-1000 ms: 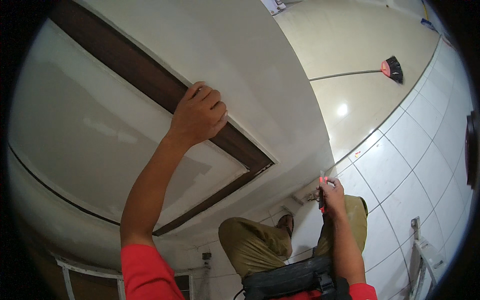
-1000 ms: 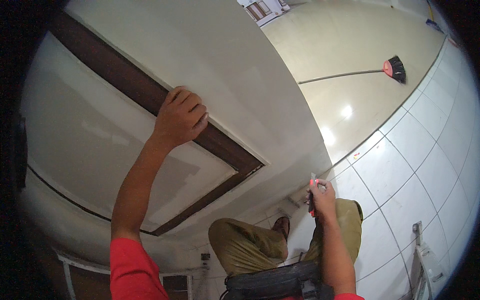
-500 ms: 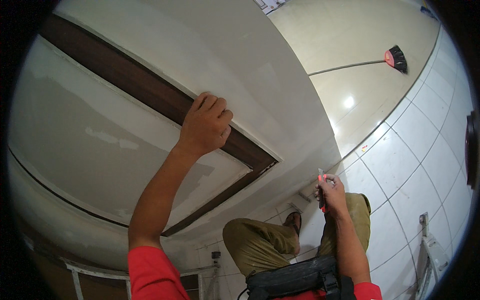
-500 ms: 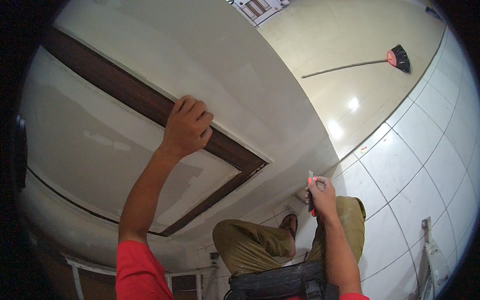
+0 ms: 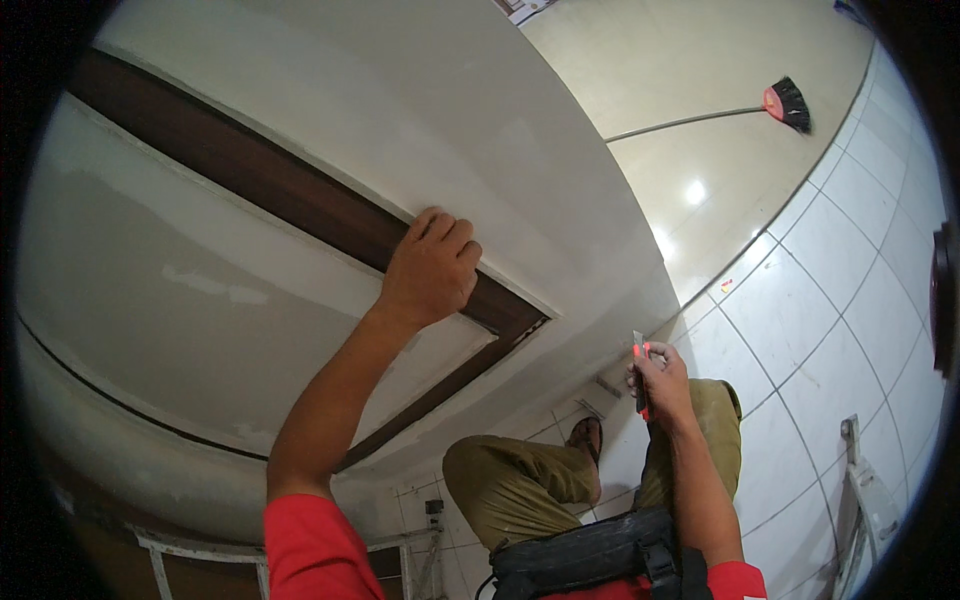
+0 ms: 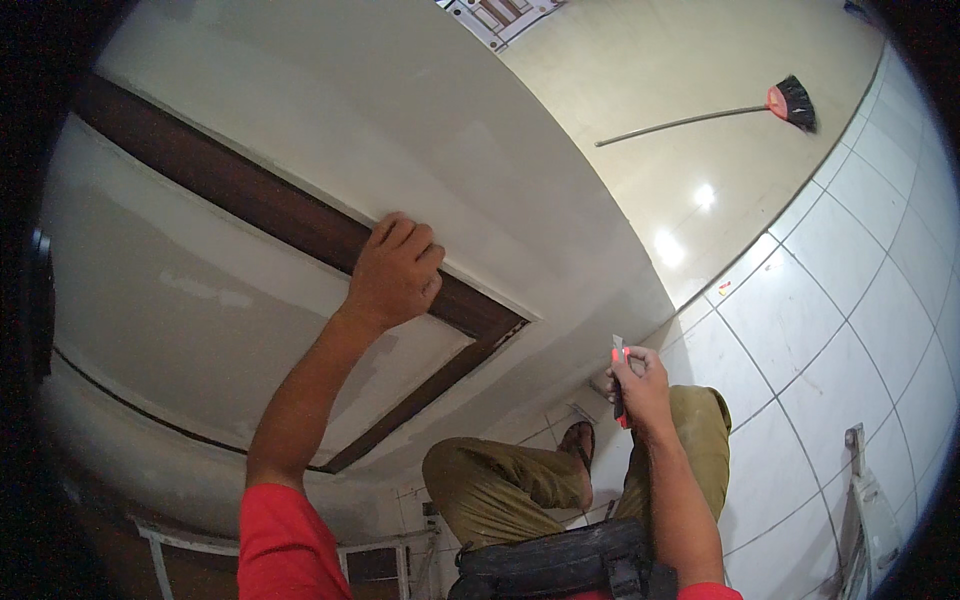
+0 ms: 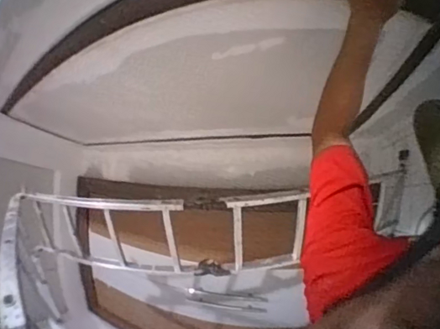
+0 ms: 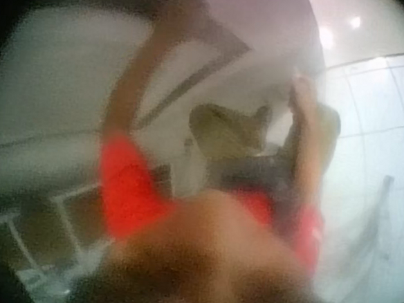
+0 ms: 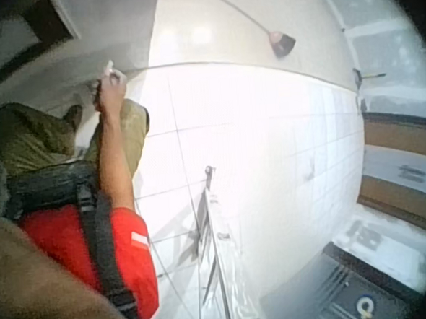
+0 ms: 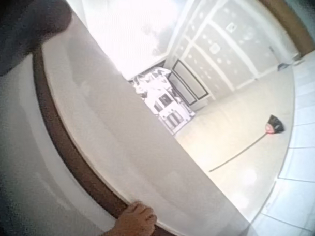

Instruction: The person trims excess material from a door frame using a utility knife and then uses a small piece of sandpaper to sand the trimmed edges by hand.

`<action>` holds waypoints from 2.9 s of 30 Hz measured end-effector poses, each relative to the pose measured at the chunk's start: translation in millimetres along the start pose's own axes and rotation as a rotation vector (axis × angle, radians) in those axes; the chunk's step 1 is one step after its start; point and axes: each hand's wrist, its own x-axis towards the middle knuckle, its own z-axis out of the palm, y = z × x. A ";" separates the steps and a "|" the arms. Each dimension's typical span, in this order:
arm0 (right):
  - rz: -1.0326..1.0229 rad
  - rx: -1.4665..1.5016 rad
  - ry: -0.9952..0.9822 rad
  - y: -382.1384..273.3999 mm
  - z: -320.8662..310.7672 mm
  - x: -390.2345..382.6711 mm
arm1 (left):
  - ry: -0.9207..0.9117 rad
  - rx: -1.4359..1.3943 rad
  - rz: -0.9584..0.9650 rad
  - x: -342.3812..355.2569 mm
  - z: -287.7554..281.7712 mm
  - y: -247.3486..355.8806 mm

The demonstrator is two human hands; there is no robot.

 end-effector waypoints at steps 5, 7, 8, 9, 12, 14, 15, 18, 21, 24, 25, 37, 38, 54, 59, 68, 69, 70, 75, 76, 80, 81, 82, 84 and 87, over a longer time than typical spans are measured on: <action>0.006 0.011 0.004 -3.4 -0.9 -0.7 | -0.014 0.003 -0.005 -1.5 16.3 16.5; 0.009 0.027 0.011 -3.8 -1.2 -0.9 | -0.028 -0.024 -0.015 -2.5 23.0 25.1; 0.011 0.019 0.008 -3.8 -1.6 -0.8 | -0.016 -0.022 -0.013 -2.3 27.3 29.8; 0.014 0.015 0.004 -3.4 -2.3 -0.6 | -0.005 -0.021 -0.012 -2.4 31.8 34.7; 0.028 0.016 0.008 -1.4 -5.2 0.2 | -0.012 -0.066 -0.024 -5.6 45.0 51.1; 0.020 -0.007 0.009 -0.6 -7.6 0.8 | -0.030 -0.101 -0.049 -6.6 55.2 63.6; 0.008 -0.030 0.006 -0.5 -7.9 0.6 | -0.041 -0.113 -0.068 -6.3 60.2 70.2; -0.052 -0.048 0.011 -1.8 -5.0 -2.3 | -0.076 -0.216 -0.121 -4.1 70.9 97.4; -0.072 -0.025 0.010 -6.8 -0.8 -8.8 | -0.242 -0.499 -0.200 -6.1 72.5 147.4; -0.080 0.105 0.025 -13.4 1.4 -13.2 | -0.366 -0.829 -0.277 -16.9 68.7 196.1; -0.115 0.183 -0.009 -16.4 2.7 -12.3 | -0.390 -0.938 -0.303 -20.1 69.8 201.7; -0.005 0.205 0.005 -26.2 -19.1 -14.5 | -0.648 -1.353 -0.636 -73.0 80.1 212.7; 0.000 0.160 0.025 -28.3 -22.3 -13.0 | -0.593 -1.348 -0.572 -69.8 81.8 224.5; 0.069 -0.228 0.152 2.3 -70.5 48.0 | -0.535 -1.382 -0.345 -61.8 76.5 282.1; 0.091 -0.295 0.139 20.2 -96.4 80.8 | -0.419 -1.393 -0.415 -42.5 85.3 272.8; 0.050 -0.445 0.105 37.8 -117.9 98.5 | -0.386 -1.398 -0.441 -30.2 80.0 285.5; 0.040 -0.405 0.030 38.2 -118.2 98.6 | -0.384 -1.397 -0.443 -29.2 79.7 286.0; 0.025 -0.379 0.022 38.7 -117.9 98.6 | -0.396 -1.386 -0.442 -29.7 80.4 286.1; 0.039 -0.312 0.088 37.6 -116.1 99.3 | -0.423 -1.397 -0.420 -28.4 84.6 284.2; 0.059 -0.316 0.088 36.6 -116.5 99.9 | -0.427 -1.397 -0.415 -28.7 85.6 284.0; 0.087 -0.298 0.131 37.0 -118.6 104.7 | -0.417 -1.396 -0.412 -28.6 87.5 283.1; 0.084 -0.281 0.113 37.9 -118.8 106.0 | -0.422 -1.398 -0.409 -28.0 87.5 282.8; 0.091 -0.264 0.137 37.9 -119.1 106.7 | -0.426 -1.401 -0.406 -27.9 87.4 282.5; 0.097 -0.258 0.145 38.8 -118.5 107.6 | -0.422 -1.402 -0.407 -28.6 87.5 281.7; 0.084 -0.296 0.101 39.8 -116.6 106.0 | -0.410 -1.403 -0.403 -30.9 86.8 281.5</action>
